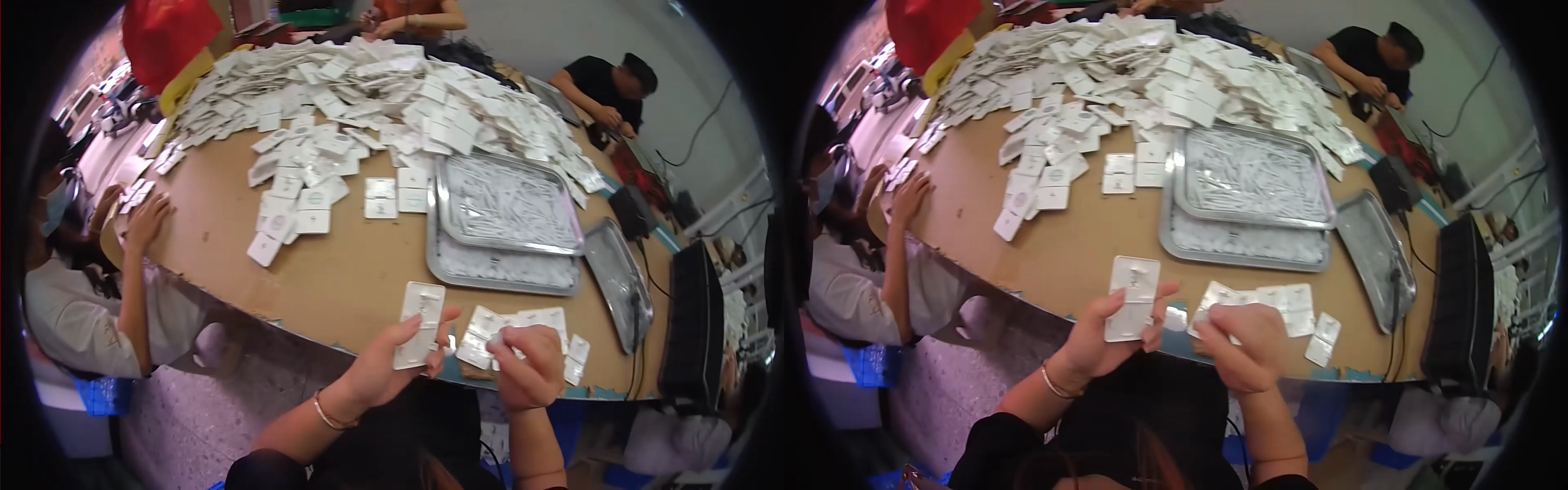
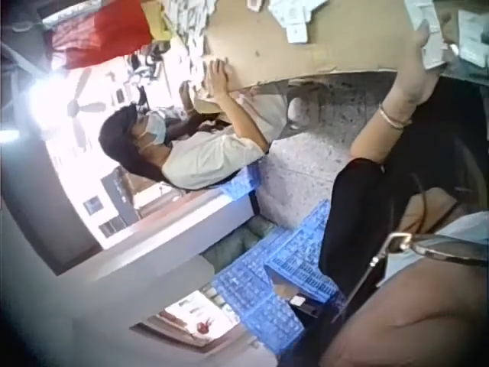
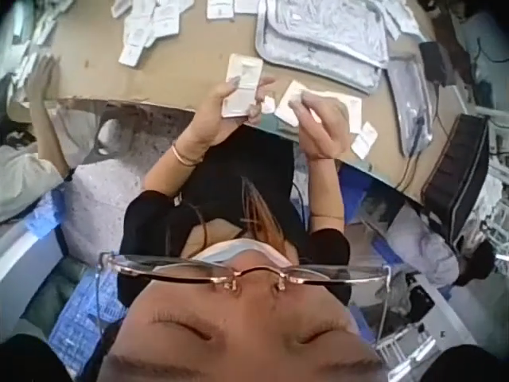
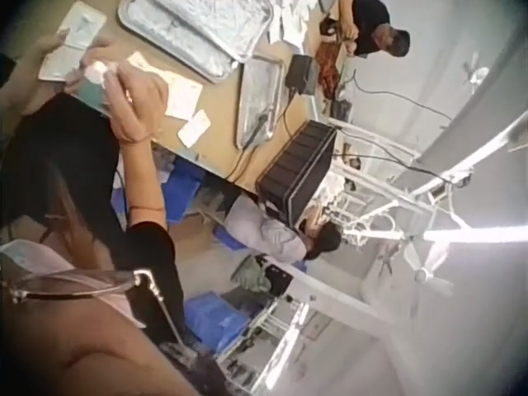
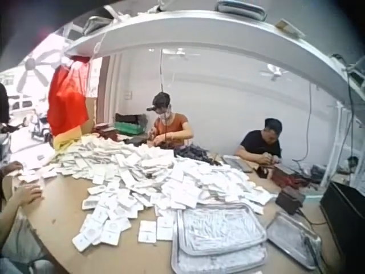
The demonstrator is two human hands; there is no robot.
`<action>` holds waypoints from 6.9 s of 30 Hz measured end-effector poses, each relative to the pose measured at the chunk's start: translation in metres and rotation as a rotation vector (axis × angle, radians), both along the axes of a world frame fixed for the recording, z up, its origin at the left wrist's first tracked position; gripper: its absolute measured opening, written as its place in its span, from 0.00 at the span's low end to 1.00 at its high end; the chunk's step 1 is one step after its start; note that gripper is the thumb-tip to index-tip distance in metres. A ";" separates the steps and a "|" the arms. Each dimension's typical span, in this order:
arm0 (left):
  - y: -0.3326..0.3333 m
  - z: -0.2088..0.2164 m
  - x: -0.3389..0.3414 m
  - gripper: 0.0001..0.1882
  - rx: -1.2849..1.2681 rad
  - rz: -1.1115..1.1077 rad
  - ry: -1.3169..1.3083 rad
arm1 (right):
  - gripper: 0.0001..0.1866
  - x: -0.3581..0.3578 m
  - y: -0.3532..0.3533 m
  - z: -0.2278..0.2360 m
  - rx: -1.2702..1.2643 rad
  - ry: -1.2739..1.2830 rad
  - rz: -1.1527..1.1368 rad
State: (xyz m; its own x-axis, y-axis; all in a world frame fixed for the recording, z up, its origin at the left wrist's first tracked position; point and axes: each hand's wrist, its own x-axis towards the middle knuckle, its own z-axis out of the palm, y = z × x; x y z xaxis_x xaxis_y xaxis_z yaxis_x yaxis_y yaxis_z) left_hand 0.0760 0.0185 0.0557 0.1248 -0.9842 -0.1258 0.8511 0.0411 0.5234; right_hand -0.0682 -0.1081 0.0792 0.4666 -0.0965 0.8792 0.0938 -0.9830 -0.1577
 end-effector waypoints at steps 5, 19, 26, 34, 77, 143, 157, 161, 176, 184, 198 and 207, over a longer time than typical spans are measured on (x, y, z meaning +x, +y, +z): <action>-0.008 0.001 -0.013 0.36 -0.033 -0.097 -0.095 | 0.12 -0.022 0.007 0.003 -0.099 0.011 -0.059; -0.003 -0.002 -0.017 0.36 -0.066 -0.136 -0.103 | 0.08 -0.019 0.026 -0.011 0.773 -0.048 0.120; -0.001 0.002 -0.016 0.34 0.037 -0.152 -0.352 | 0.13 -0.010 0.036 0.003 0.954 0.163 0.119; -0.001 -0.005 -0.013 0.39 0.121 -0.105 -0.534 | 0.21 -0.010 0.025 -0.008 0.655 0.432 -0.033; 0.005 -0.005 -0.028 0.25 0.000 0.024 -0.508 | 0.19 0.006 0.061 -0.018 1.370 -0.127 0.008; -0.002 -0.006 -0.024 0.17 -0.051 0.285 -1.049 | 0.20 0.009 0.052 -0.013 1.728 -0.064 0.168; 0.000 -0.014 -0.028 0.14 0.012 0.288 -1.215 | 0.16 0.010 0.050 -0.025 1.826 -0.066 0.176; -0.010 -0.020 -0.026 0.13 -0.007 0.290 -1.313 | 0.13 0.004 0.044 -0.039 1.716 0.012 0.113; -0.044 -0.038 -0.047 0.27 -0.175 0.215 -2.171 | 0.34 -0.087 -0.011 -0.052 0.443 0.937 -0.748; -0.075 -0.043 -0.069 0.23 -0.028 0.176 -2.177 | 0.35 -0.099 -0.028 -0.060 0.454 0.842 -0.826; -0.056 -0.026 -0.041 0.22 -0.036 0.329 -2.206 | 0.29 -0.152 -0.083 -0.071 0.983 0.402 -0.546; -0.001 -0.021 0.147 0.17 0.740 0.909 -2.163 | 0.21 -0.100 -0.042 -0.045 0.404 0.241 -0.601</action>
State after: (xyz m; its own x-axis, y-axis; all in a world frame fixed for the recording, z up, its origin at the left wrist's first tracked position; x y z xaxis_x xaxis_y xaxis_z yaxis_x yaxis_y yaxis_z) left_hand 0.2227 0.0177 0.0351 0.6594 -0.5204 0.5426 -0.7396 -0.5788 0.3435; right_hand -0.1677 -0.1502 0.0346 0.4067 -0.6873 0.6018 -0.5217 -0.7155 -0.4647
